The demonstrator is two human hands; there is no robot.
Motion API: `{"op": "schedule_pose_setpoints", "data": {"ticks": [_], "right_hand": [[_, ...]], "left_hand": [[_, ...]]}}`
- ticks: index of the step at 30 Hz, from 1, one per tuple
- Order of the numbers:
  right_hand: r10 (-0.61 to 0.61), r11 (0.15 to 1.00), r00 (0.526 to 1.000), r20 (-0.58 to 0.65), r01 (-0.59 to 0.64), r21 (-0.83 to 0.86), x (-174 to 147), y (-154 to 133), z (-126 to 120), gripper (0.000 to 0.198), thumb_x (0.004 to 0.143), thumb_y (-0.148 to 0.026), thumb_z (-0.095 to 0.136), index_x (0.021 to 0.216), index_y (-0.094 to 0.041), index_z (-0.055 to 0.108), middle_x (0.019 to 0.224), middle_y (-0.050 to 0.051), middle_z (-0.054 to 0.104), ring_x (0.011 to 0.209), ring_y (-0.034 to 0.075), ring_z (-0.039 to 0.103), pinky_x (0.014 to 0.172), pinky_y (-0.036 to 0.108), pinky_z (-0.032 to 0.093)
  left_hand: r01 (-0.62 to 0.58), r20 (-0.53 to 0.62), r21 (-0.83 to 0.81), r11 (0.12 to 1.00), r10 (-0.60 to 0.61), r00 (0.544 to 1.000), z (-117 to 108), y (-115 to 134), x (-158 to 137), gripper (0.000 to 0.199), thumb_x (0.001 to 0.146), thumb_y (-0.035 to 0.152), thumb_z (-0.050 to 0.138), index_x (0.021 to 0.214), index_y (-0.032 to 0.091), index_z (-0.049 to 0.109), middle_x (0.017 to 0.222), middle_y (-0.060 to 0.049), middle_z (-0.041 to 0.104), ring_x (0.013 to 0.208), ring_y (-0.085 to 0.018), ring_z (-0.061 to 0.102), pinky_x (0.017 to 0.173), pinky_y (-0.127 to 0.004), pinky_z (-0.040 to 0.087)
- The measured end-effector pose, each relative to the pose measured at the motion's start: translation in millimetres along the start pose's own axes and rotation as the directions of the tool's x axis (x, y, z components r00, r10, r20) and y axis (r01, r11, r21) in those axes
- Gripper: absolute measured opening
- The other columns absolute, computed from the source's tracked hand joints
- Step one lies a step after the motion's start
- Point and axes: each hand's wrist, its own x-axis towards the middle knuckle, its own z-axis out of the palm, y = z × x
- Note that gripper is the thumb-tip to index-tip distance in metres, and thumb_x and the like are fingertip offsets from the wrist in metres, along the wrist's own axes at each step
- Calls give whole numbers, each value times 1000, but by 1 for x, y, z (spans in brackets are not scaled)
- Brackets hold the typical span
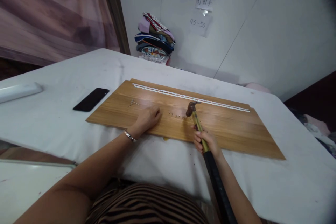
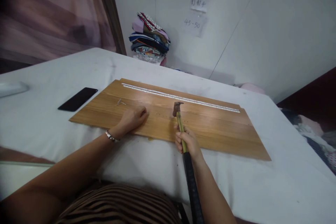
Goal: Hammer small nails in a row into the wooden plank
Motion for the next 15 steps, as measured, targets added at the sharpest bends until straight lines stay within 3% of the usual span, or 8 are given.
{"op": "schedule_pose_setpoints", "data": {"ticks": [15], "right_hand": [[-3, 1000, 1000, 1, 3, 10, -1, -3, 3, 29, 71, -28, 65, 96, -19, 54, 51, -10, 48, 30, 5, 38, 27, 16, 26]], "left_hand": [[24, 21, -17, 1000, -24, 1000, -2, 2, 0, 25, 91, 35, 43, 86, 19, 61, 86, -7, 68, 79, -21, 62, 68, -29, 39]]}}
